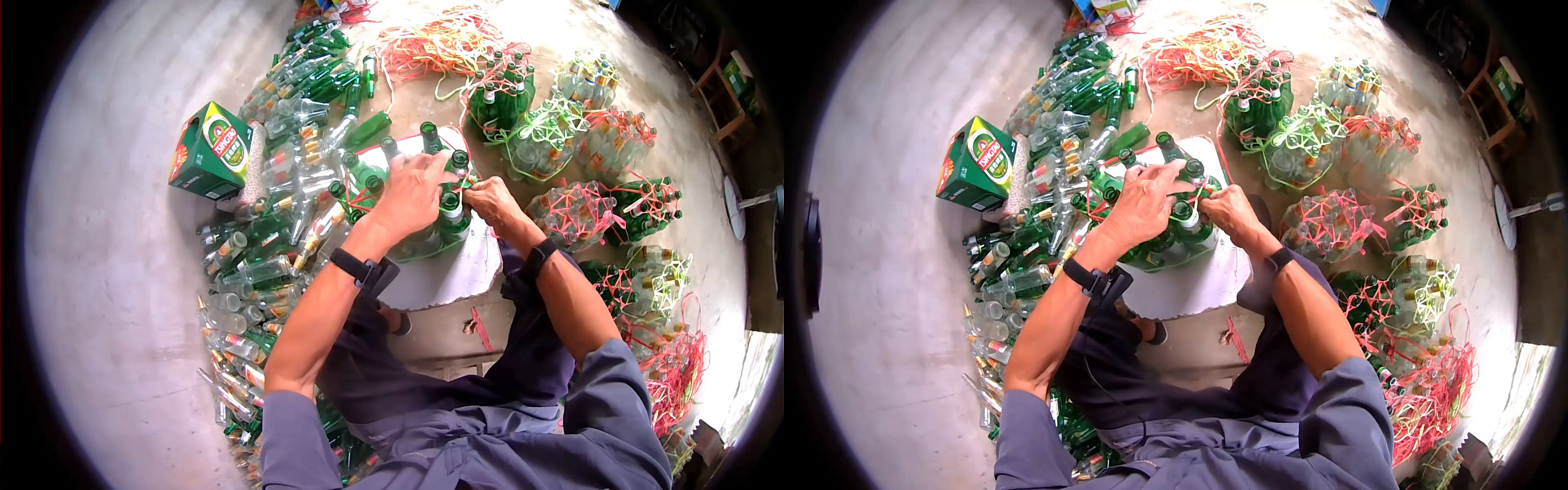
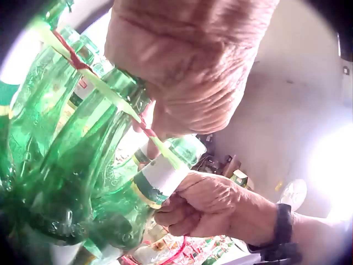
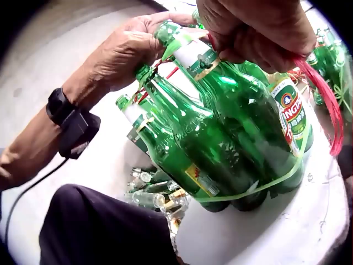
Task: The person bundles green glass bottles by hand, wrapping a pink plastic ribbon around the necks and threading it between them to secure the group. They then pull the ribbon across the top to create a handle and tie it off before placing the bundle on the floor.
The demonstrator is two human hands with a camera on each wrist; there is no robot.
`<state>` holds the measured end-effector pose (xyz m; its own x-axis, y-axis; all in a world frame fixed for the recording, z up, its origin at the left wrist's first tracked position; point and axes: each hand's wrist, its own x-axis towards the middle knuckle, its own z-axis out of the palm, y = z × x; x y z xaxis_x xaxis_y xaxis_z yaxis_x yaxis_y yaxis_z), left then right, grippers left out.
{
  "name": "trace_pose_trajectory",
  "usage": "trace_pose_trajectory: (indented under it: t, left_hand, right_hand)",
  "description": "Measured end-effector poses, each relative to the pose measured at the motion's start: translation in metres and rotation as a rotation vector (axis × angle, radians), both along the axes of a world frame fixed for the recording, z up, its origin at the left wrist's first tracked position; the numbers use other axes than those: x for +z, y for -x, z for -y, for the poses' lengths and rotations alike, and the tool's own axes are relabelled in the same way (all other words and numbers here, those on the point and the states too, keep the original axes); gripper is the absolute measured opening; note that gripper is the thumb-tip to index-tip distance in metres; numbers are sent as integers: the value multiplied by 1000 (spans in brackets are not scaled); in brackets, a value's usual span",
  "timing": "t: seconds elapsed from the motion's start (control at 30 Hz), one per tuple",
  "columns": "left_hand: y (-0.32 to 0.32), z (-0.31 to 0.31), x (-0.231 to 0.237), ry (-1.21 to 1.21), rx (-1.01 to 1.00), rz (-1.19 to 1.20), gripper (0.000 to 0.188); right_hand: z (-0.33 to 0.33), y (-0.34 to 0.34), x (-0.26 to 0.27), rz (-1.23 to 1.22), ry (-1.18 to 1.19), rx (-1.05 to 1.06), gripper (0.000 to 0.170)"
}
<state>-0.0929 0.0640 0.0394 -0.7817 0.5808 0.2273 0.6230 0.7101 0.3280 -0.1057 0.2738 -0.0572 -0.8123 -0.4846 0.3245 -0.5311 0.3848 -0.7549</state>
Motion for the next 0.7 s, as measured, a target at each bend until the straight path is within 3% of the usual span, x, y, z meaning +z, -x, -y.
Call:
trace_pose_trajectory:
  t: [0.03,0.1,0.2,0.33,0.4,0.43,0.5,0.53,0.63,0.7]
  left_hand:
    - [3,-2,-4,12,25,22,60]
    - [4,-3,-7,53,24,-7,60]
    - [5,-3,-1,33,39,85,62]
    - [7,-6,7,87,47,84,61]
    - [7,-7,12,158,49,51,61]
    - [8,-7,14,160,48,51,61]
    - [8,-6,18,175,16,-2,58]
    - [8,-6,19,177,16,-3,58]
    - [8,-7,25,174,4,-52,53]
    - [6,-7,32,225,-2,-125,42]
  right_hand:
    - [-2,6,-5,-268,-55,102,9]
    - [-5,11,-11,-267,-12,136,10]
    - [-4,15,-12,-288,-251,143,9]
    - [1,13,-15,-245,-200,109,11]
    - [8,15,-31,483,225,-1,12]
    - [6,18,-37,484,228,-1,12]
    - [0,24,-36,-82,43,156,12]
    - [1,22,-32,-82,45,155,12]
    - [5,7,1,75,33,78,21]
    - [10,-3,27,654,285,-187,30]
